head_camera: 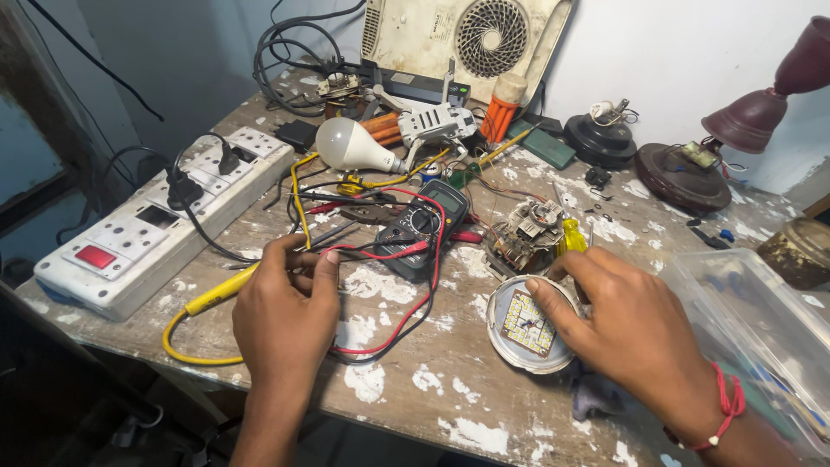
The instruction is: The person picks up a round LED bulb from a cluttered workbench, cleans its LED panel with a toothbrush and a cloth, touches the panel contacts with multimeter probes to test it, and uses a screwdriver to unscrew and rework the bulb's base while holding it steady.
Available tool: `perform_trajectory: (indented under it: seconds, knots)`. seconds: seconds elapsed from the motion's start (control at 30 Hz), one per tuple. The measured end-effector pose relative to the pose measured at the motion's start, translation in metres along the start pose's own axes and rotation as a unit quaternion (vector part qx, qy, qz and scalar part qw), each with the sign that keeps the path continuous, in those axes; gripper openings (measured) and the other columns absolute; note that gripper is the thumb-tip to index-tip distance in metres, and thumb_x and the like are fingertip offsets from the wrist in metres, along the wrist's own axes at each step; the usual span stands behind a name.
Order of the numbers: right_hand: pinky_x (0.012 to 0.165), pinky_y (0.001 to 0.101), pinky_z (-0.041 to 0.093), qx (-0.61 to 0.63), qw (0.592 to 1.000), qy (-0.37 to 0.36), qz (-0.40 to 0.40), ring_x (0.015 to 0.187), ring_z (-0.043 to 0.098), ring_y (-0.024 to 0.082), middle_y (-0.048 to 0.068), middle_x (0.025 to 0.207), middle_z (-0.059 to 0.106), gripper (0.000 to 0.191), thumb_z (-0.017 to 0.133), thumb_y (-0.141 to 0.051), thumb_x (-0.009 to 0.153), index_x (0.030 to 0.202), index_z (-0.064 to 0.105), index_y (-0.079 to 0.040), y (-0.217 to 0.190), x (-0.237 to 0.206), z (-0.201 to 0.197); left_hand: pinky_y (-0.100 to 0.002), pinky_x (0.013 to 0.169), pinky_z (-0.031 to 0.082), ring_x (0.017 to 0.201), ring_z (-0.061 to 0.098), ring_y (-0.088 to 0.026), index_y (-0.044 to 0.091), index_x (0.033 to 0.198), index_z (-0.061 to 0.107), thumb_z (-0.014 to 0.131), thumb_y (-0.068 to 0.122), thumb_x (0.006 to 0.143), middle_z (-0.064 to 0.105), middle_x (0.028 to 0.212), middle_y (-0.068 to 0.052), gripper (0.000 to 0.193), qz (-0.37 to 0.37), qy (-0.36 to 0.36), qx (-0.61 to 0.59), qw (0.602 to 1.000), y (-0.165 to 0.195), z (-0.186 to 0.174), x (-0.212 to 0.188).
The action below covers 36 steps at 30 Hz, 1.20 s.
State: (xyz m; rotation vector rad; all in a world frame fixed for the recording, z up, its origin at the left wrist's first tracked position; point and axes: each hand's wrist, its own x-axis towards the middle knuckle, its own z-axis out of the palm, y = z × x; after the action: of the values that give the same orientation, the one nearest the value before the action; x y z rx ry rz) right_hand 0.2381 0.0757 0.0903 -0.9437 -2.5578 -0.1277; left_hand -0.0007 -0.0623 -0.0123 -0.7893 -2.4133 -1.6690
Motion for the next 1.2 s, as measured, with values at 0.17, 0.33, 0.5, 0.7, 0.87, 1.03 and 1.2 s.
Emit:
perform_trajectory:
  seconds: [0.17,0.33,0.5,0.7,0.87,1.03,1.2]
  knots:
    - [0.071,0.0522,0.054,-0.085,0.991,-0.093,0.053,0.083,0.069,0.039,0.015,0.084,0.071,0.042,0.069,-0.050,0.088,0.093,0.075,-0.010,-0.018,0.020,-0.010,-0.039,0.065,0.054,0.067,0.072,-0.021,0.003,0.113,0.070,0.075,0.030,0.088,0.077,0.083,-0.007,0.038,-0.008,0.000,0.002,1.000,-0.002,0.001,0.002]
    - [0.072,0.0527,0.055,-0.111,0.984,-0.134,0.025,0.083,0.069,0.039,0.014,0.085,0.070,0.044,0.066,-0.053,0.089,0.090,0.075,-0.009,-0.037,0.040,-0.016,-0.038,0.064,0.054,0.065,0.073,-0.020,0.003,0.112,0.070,0.075,0.029,0.086,0.077,0.083,-0.006,0.037,-0.038,-0.006,-0.017,0.999,-0.002,0.001,0.003]
    - [0.068,0.0519,0.054,-0.079,0.989,-0.084,-0.092,0.076,0.069,0.038,0.015,0.082,0.068,0.043,0.066,-0.047,0.089,0.083,0.072,-0.005,-0.050,0.072,0.005,-0.037,0.064,0.054,0.064,0.072,-0.020,0.003,0.112,0.070,0.075,0.027,0.087,0.077,0.082,-0.006,0.035,-0.062,0.000,-0.022,0.998,-0.002,0.001,0.005]
    - [0.068,0.0504,0.053,0.037,0.967,-0.039,-0.250,0.081,0.068,0.038,0.015,0.091,0.068,0.033,0.071,-0.036,0.086,0.099,0.072,-0.006,-0.068,0.129,0.056,-0.037,0.063,0.054,0.061,0.072,-0.020,0.004,0.112,0.070,0.073,0.027,0.088,0.077,0.080,-0.006,0.034,-0.106,0.004,-0.023,0.994,-0.001,0.001,0.007]
    - [0.068,0.0512,0.054,0.023,0.943,-0.042,-0.330,0.087,0.067,0.038,0.015,0.096,0.067,0.032,0.074,-0.033,0.083,0.103,0.071,-0.008,-0.082,0.160,0.093,-0.037,0.064,0.053,0.062,0.073,-0.020,0.004,0.111,0.070,0.074,0.029,0.087,0.078,0.079,-0.005,0.034,-0.111,0.015,-0.008,0.994,-0.002,0.000,0.008]
    - [0.067,0.0530,0.054,0.002,0.942,-0.069,-0.329,0.088,0.068,0.040,0.015,0.098,0.069,0.032,0.074,-0.034,0.084,0.101,0.069,-0.007,-0.090,0.174,0.118,-0.037,0.064,0.053,0.061,0.073,-0.020,0.004,0.111,0.070,0.074,0.028,0.086,0.078,0.078,-0.005,0.035,-0.115,0.013,-0.002,0.993,-0.003,0.000,0.008]
    - [0.071,0.0527,0.054,-0.013,0.940,-0.101,-0.325,0.088,0.070,0.039,0.013,0.097,0.071,0.028,0.073,-0.029,0.085,0.104,0.069,-0.009,-0.093,0.176,0.134,-0.037,0.062,0.054,0.059,0.072,-0.019,0.003,0.109,0.070,0.074,0.029,0.085,0.077,0.078,-0.005,0.035,-0.116,0.009,-0.009,0.993,-0.001,0.000,0.008]
